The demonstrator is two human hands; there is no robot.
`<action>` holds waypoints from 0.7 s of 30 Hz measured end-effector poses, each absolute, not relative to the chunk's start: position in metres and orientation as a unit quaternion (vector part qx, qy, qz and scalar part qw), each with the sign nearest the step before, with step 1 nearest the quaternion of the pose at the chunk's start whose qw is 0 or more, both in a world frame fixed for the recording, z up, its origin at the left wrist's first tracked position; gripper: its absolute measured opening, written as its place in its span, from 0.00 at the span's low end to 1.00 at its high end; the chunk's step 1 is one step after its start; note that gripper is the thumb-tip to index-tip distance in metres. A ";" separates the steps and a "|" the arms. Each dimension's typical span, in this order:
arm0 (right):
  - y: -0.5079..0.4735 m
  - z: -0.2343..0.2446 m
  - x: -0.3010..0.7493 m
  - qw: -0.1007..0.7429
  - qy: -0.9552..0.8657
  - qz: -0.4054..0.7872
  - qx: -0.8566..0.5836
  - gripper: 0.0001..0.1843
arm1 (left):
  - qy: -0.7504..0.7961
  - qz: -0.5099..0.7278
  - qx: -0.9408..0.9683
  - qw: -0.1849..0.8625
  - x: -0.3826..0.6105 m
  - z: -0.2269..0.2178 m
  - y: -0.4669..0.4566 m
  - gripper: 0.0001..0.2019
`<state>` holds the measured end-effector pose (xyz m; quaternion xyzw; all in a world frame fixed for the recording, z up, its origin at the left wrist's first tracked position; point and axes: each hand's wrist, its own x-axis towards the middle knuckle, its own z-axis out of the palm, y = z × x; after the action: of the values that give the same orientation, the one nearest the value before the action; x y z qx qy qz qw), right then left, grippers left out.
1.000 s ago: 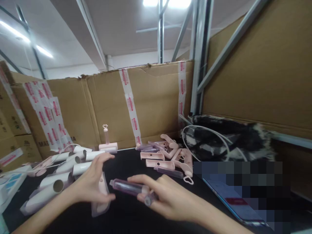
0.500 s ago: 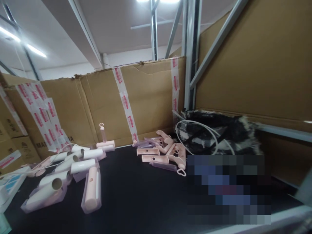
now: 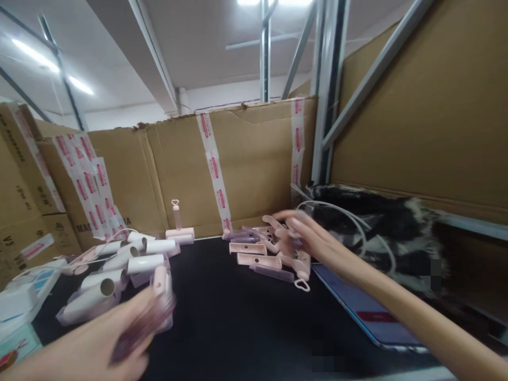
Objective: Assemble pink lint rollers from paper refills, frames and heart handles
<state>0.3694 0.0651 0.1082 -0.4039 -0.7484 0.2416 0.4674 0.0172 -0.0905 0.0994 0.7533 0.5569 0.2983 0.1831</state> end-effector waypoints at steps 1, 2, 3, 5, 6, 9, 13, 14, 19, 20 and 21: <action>0.089 0.113 0.361 0.446 -0.753 0.260 -0.409 0.23 | 0.546 0.282 0.766 0.187 0.031 0.105 -0.075 0.09; 0.112 0.117 0.353 0.434 -0.754 0.255 -0.421 0.23 | 0.532 0.230 0.794 0.181 0.047 0.111 -0.055 0.10; 0.134 0.120 0.344 0.429 -0.754 0.245 -0.433 0.23 | 0.520 0.188 0.818 0.156 0.065 0.116 -0.032 0.12; 0.170 0.123 0.329 0.430 -0.747 0.200 -0.467 0.20 | 0.505 0.161 0.842 0.104 0.102 0.123 0.018 0.14; 0.184 0.122 0.324 0.429 -0.744 0.175 -0.482 0.18 | 0.510 0.159 0.840 0.093 0.119 0.124 0.041 0.14; 0.208 0.116 0.319 0.416 -0.737 0.112 -0.520 0.17 | 0.541 0.153 0.824 0.067 0.156 0.115 0.092 0.16; 0.220 0.105 0.329 0.392 -0.732 0.046 -0.556 0.17 | 0.567 0.179 0.803 0.041 0.173 0.096 0.111 0.25; 0.223 0.104 0.333 0.384 -0.731 0.033 -0.563 0.17 | 0.565 0.189 0.802 0.038 0.171 0.094 0.110 0.29; 0.242 0.102 0.350 0.337 -0.733 0.005 -0.591 0.18 | 0.519 0.231 0.823 0.026 0.120 0.102 0.077 0.31; 0.246 0.101 0.351 0.327 -0.733 0.007 -0.597 0.17 | 0.509 0.241 0.826 0.024 0.104 0.105 0.065 0.31; 0.250 0.101 0.352 0.317 -0.731 0.012 -0.604 0.17 | 0.503 0.250 0.827 0.021 0.087 0.107 0.052 0.30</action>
<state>0.3522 0.2502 0.1010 -0.6036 -0.7313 0.0116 0.3173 0.0868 0.0519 0.1067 0.8274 0.5026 0.2497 0.0209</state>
